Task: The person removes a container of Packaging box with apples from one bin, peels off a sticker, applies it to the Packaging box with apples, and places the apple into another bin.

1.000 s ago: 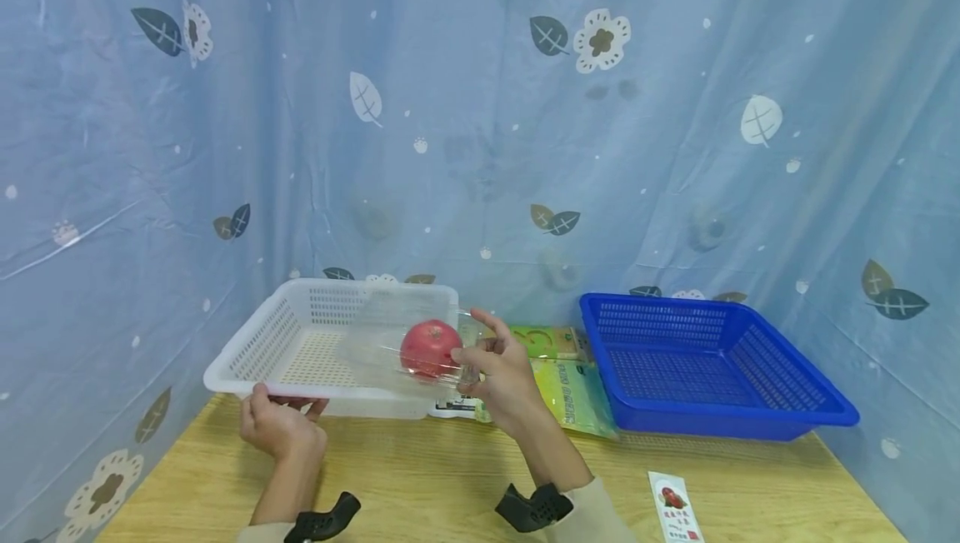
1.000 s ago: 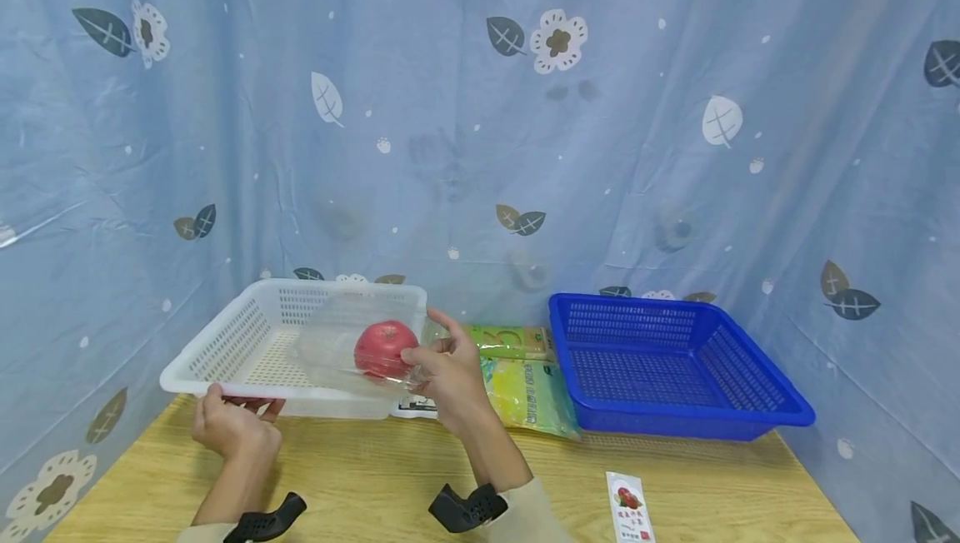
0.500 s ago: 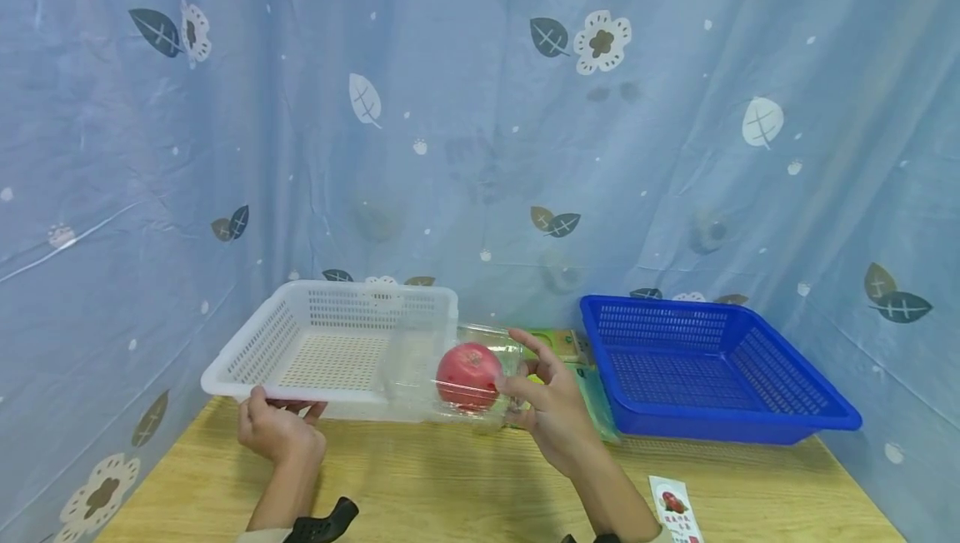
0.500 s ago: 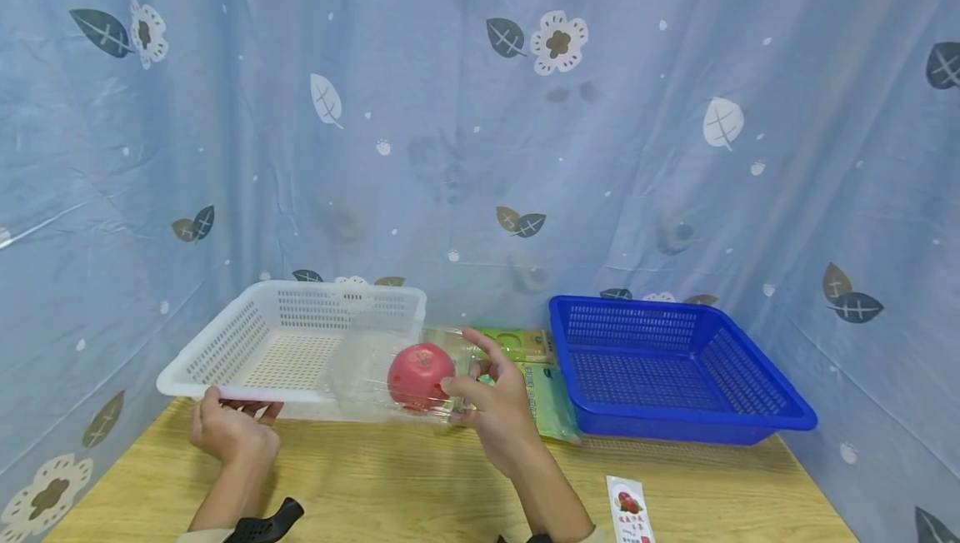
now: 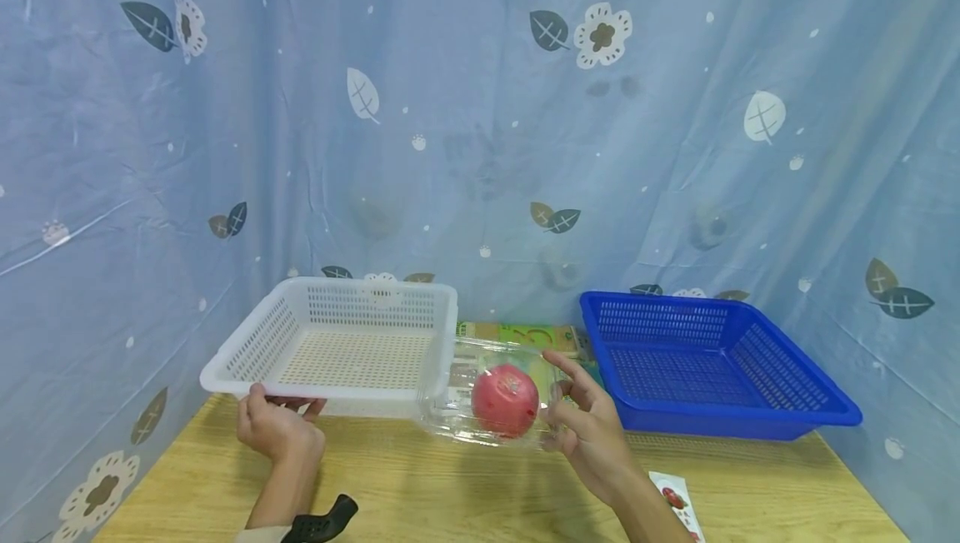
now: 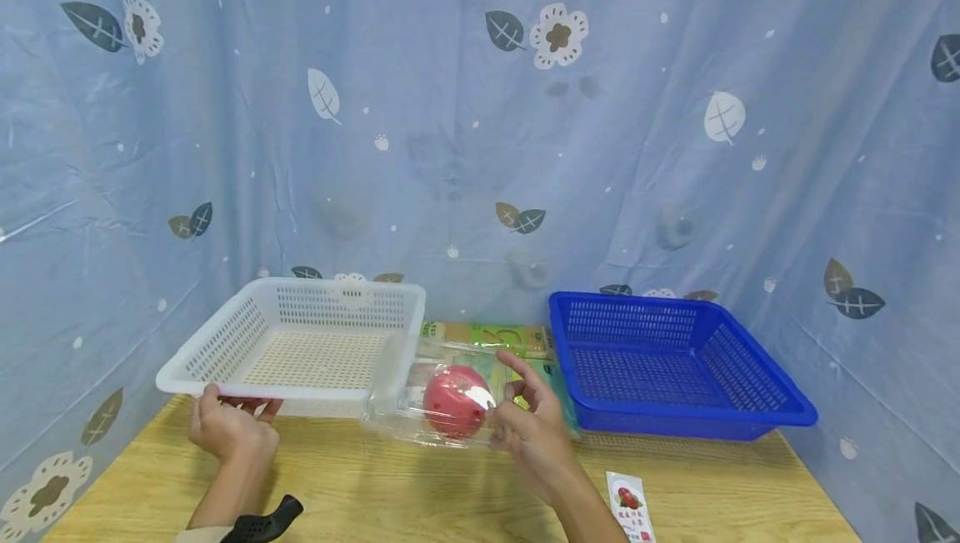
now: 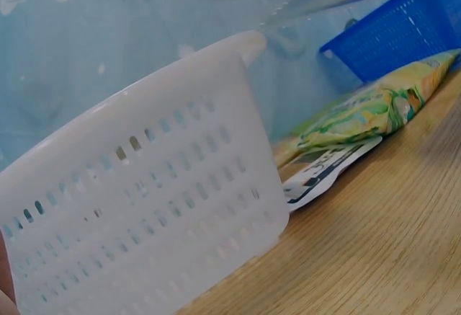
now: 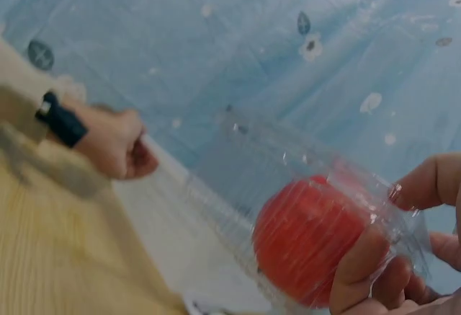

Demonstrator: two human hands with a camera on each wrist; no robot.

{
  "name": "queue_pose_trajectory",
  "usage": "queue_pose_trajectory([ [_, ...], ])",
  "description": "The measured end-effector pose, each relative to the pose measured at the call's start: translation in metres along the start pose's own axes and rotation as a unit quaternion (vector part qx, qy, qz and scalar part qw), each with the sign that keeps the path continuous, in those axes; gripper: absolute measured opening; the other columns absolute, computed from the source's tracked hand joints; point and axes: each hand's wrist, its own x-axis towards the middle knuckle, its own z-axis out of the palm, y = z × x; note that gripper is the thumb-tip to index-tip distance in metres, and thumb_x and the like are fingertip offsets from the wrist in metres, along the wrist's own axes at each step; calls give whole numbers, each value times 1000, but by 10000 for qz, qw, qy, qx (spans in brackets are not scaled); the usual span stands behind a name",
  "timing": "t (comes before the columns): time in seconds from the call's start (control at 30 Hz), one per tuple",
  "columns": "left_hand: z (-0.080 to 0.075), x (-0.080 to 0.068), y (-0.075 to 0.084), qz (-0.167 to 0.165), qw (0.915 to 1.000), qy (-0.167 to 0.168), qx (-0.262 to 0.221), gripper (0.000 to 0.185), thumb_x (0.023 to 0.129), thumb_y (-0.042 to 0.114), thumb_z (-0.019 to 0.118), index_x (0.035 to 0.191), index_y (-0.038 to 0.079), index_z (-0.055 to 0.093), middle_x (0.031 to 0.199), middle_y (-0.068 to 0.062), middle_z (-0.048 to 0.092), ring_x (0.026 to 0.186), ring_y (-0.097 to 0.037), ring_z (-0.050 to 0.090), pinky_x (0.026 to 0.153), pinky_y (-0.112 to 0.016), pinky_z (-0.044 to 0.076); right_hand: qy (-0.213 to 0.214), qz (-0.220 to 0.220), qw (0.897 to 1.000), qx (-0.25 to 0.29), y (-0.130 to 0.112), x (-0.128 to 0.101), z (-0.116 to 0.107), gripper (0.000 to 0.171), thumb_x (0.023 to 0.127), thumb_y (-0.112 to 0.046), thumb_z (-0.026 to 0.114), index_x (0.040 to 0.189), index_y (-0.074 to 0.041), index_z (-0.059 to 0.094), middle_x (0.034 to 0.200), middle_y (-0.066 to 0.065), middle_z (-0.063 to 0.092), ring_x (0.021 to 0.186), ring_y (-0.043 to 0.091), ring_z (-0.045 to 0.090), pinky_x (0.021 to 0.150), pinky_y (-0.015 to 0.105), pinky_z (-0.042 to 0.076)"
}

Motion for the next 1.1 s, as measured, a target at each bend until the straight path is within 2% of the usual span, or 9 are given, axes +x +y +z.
queue_pose_trajectory([
  [0.2,0,0,0,5,10000,-67,19,29,106,26,46,83,9,52,58,-2,58,43,-15,52,38,-34,52,-274,-155,9995,-16,9,-7,-17,70,91,8,52,156,-13,34,99,5,36,70,10,44,57,25,40],
  [0.37,0,-1,0,44,9999,-106,22,29,106,27,46,83,9,51,59,-2,58,44,-15,52,38,-33,51,-290,-368,9989,-86,14,-12,-26,75,84,11,52,155,-9,37,104,8,36,76,9,47,63,25,50],
  [0.5,0,-1,0,92,9999,-109,4,29,106,28,47,84,9,53,61,-2,59,44,-15,53,39,-32,52,-204,-375,9990,-144,17,-16,-31,78,81,13,50,155,-7,36,108,11,35,82,11,52,68,27,56],
  [0.63,0,-2,1,93,9999,-129,11,29,106,27,47,85,9,54,61,-2,60,44,-14,54,39,-32,52,-246,-291,9990,-216,22,-21,-36,79,81,13,49,156,-4,32,110,13,34,87,14,56,76,34,61],
  [0.77,0,-2,2,124,9998,-162,17,31,106,26,46,81,9,52,59,-2,58,44,-15,53,38,-33,51,-468,-225,9985,-156,30,-25,-44,80,83,13,50,157,-4,28,114,15,35,91,15,60,82,41,61],
  [0.97,0,-1,3,88,9998,-185,-32,33,106,25,46,77,9,50,57,-3,56,42,-16,52,38,-34,51,-661,-400,9970,-52,43,-27,-55,78,83,14,50,156,-1,28,110,12,40,83,8,58,75,27,60],
  [1.1,0,-1,3,36,9999,-142,-60,33,107,25,46,78,9,51,56,-3,56,42,-16,52,37,-34,51,-641,-403,9971,-41,50,-27,-58,77,83,14,52,156,-2,31,107,10,39,76,6,56,60,19,54],
])
